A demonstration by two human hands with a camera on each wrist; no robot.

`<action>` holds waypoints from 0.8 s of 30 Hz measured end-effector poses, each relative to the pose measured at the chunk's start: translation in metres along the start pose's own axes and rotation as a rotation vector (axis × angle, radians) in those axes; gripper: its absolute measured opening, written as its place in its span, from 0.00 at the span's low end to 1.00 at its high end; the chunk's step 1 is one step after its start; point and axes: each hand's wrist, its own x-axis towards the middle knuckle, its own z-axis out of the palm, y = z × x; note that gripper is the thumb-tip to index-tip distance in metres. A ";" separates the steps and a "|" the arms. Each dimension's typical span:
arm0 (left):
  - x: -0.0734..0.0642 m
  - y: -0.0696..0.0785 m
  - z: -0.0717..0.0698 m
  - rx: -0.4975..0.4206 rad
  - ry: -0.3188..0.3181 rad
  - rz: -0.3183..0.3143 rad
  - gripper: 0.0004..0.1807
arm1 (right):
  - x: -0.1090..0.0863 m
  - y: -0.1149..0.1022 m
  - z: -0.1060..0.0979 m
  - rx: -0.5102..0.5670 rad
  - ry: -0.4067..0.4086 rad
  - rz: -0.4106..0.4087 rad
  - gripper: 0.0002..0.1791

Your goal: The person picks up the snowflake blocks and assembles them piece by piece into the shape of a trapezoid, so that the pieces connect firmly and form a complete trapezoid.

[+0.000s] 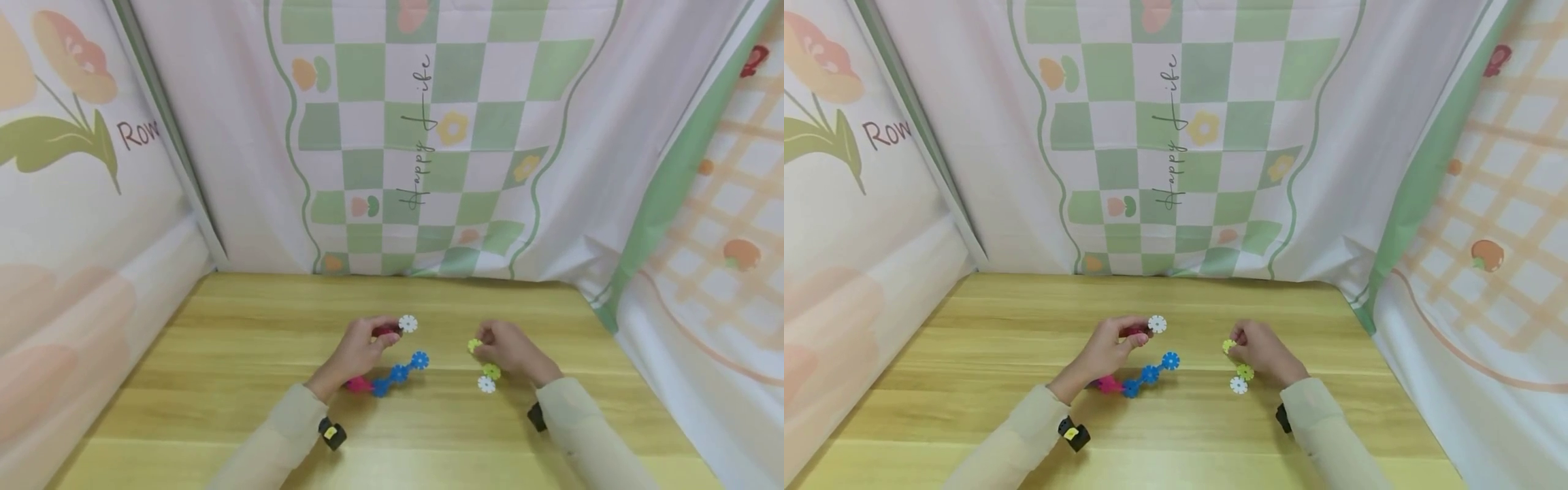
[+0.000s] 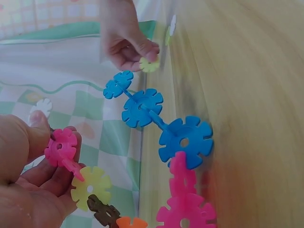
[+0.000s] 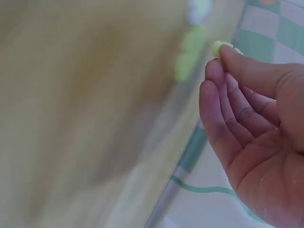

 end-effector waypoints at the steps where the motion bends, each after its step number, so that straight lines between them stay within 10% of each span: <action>1: 0.000 0.000 0.000 0.002 0.000 -0.001 0.12 | 0.003 -0.003 -0.002 0.004 0.007 -0.006 0.05; 18: 0.003 0.000 -0.001 -0.062 -0.031 -0.039 0.12 | 0.021 -0.079 -0.017 0.125 0.056 -0.184 0.07; 24: 0.003 0.002 -0.002 -0.154 -0.092 -0.149 0.14 | 0.020 -0.091 -0.002 0.207 0.099 -0.225 0.06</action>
